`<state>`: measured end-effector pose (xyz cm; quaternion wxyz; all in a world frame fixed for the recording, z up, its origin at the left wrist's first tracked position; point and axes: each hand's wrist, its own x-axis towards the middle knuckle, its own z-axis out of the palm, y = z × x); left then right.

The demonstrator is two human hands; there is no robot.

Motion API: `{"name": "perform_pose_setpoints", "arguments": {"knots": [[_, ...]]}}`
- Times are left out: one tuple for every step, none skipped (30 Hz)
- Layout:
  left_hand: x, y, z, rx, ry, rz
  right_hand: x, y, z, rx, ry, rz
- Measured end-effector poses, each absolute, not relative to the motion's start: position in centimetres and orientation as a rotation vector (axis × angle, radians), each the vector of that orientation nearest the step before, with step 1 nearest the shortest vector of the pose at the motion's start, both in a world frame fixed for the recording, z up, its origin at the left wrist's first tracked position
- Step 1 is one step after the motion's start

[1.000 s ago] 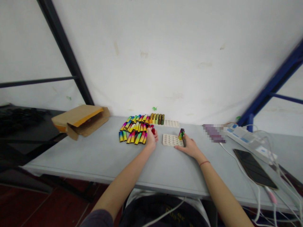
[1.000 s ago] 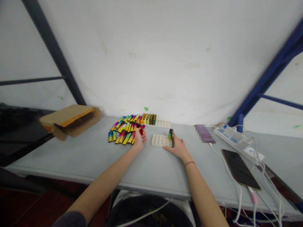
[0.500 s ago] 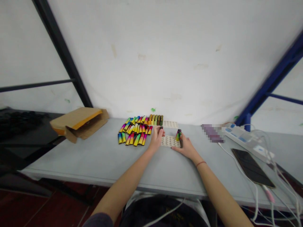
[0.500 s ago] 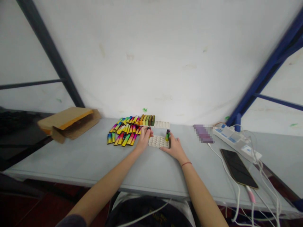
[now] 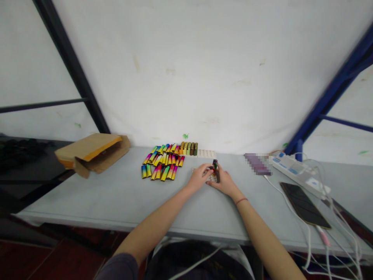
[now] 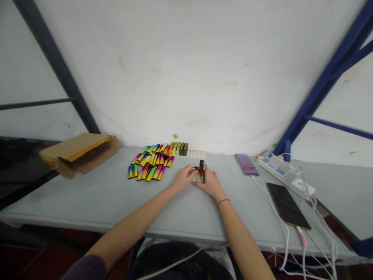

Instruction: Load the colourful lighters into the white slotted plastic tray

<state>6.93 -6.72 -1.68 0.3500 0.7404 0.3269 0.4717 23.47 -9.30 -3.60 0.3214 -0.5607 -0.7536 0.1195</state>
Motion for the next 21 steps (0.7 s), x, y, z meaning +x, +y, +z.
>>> {"name": "perform_pose_setpoints", "arguments": {"knots": [[6.9, -6.8, -1.6, 1.925, 0.850, 1.210, 23.4, -9.4, -3.5, -1.473, -1.980, 0.321], [6.9, -6.8, -1.6, 1.938, 0.856, 1.203, 23.4, -9.4, -3.3, -1.472, -1.980, 0.326], [6.9, -6.8, -1.5, 1.955, 0.867, 1.201, 23.4, -9.4, -3.2, -1.471, -1.980, 0.329], [7.0, -6.8, -1.5, 1.976, 0.886, 1.204, 23.3, -9.4, -3.1, -1.470, -1.980, 0.329], [7.0, -6.8, -1.5, 2.002, 0.909, 1.208, 23.3, -9.4, -3.0, -1.469, -1.980, 0.329], [7.1, -6.8, -1.5, 2.034, 0.933, 1.208, 23.3, -9.4, -3.0, -1.467, -1.982, 0.329], [7.2, -6.9, -1.5, 2.072, 0.957, 1.206, 23.4, -9.3, -3.0, -1.465, -1.984, 0.331], [7.2, -7.0, -1.4, 2.120, 0.975, 1.203, 23.4, -9.3, -3.0, -1.464, -1.988, 0.335], [7.3, -7.1, -1.3, 2.175, 0.992, 1.199, 23.4, -9.2, -3.0, -1.465, -1.990, 0.341], [7.4, -7.2, -1.2, 2.233, 1.009, 1.192, 23.5, -9.1, -3.1, -1.470, -1.990, 0.348], [7.4, -7.4, -1.1, 2.286, 1.031, 1.184, 23.5, -9.1, -3.1, -1.478, -1.988, 0.354], [7.4, -7.6, -1.0, 2.327, 1.059, 1.173, 23.6, -9.0, -3.2, -1.486, -1.983, 0.358], [7.4, -7.8, -0.8, 2.360, 1.085, 1.154, 23.6, -9.0, -3.2, -1.493, -1.978, 0.360], [7.3, -7.9, -0.6, 2.386, 1.107, 1.126, 23.6, -9.0, -3.2, -1.496, -1.974, 0.359], [7.1, -7.9, -0.4, 2.405, 1.132, 1.101, 23.6, -9.0, -3.2, -1.497, -1.971, 0.356], [6.9, -7.8, -0.2, 2.419, 1.167, 1.085, 23.5, -9.0, -3.2, -1.497, -1.968, 0.349], [6.6, -7.7, 0.0, 2.425, 1.223, 1.087, 23.5, -9.1, -3.2, -1.496, -1.967, 0.340], [6.1, -7.4, 0.2, 2.423, 1.315, 1.097, 23.5, -9.1, -3.1, -1.495, -1.968, 0.332], [5.5, -7.0, 0.4, 2.412, 1.445, 1.108, 23.5, -9.2, -3.1, -1.495, -1.971, 0.325], [4.8, -6.5, 0.4, 2.390, 1.605, 1.111, 23.5, -9.2, -3.0, -1.498, -1.974, 0.320], [4.0, -5.9, 0.4, 2.364, 1.779, 1.077, 23.5, -9.3, -3.0, -1.504, -1.978, 0.319]]}}
